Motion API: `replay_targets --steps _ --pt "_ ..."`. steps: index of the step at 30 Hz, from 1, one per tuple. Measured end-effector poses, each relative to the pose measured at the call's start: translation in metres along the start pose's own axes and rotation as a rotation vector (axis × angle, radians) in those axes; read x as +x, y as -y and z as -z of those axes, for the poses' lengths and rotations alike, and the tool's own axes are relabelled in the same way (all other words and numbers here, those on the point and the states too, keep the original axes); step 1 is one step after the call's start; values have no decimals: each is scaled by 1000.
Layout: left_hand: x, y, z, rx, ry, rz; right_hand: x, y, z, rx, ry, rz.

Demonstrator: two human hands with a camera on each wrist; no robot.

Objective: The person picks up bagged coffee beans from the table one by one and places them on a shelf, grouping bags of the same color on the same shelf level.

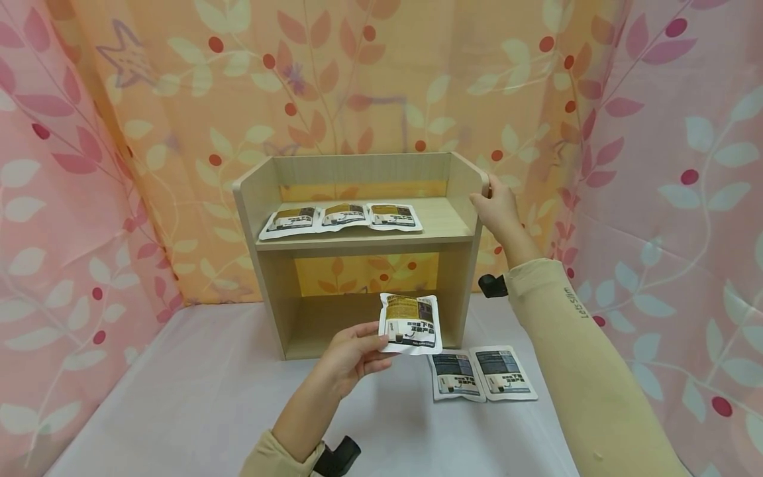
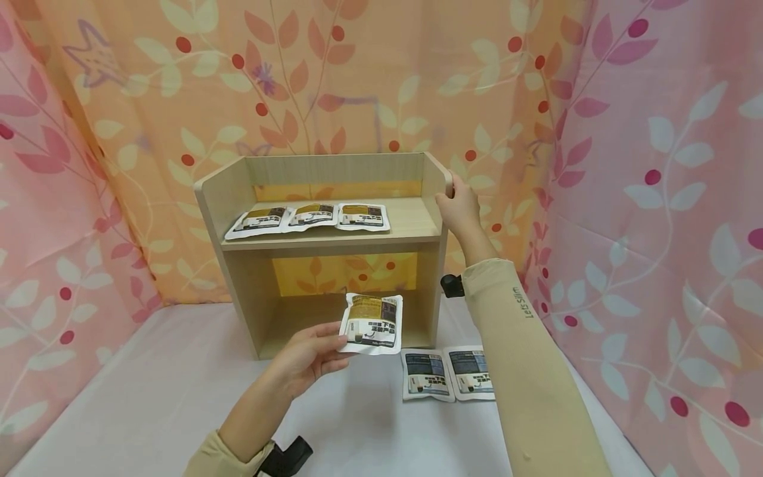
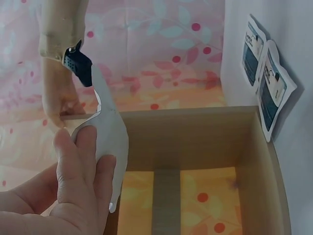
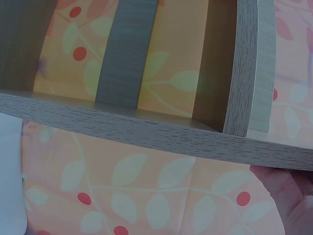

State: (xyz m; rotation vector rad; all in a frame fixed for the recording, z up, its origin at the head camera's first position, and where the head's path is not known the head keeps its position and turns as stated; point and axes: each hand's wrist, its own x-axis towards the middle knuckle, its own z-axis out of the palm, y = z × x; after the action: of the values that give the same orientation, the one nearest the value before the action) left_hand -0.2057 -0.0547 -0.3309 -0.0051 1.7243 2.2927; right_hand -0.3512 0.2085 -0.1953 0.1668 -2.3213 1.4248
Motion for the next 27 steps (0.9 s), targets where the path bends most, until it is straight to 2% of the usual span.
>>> replay_targets --steps 13,19,27 --pt "1 -18 -8 3 4 -21 1 -1 0 1 5 -3" --pt "4 -28 -13 12 27 -33 1 -1 1 -6 8 6" --pt "7 -45 -20 12 23 -43 2 -3 0 -8 12 0"
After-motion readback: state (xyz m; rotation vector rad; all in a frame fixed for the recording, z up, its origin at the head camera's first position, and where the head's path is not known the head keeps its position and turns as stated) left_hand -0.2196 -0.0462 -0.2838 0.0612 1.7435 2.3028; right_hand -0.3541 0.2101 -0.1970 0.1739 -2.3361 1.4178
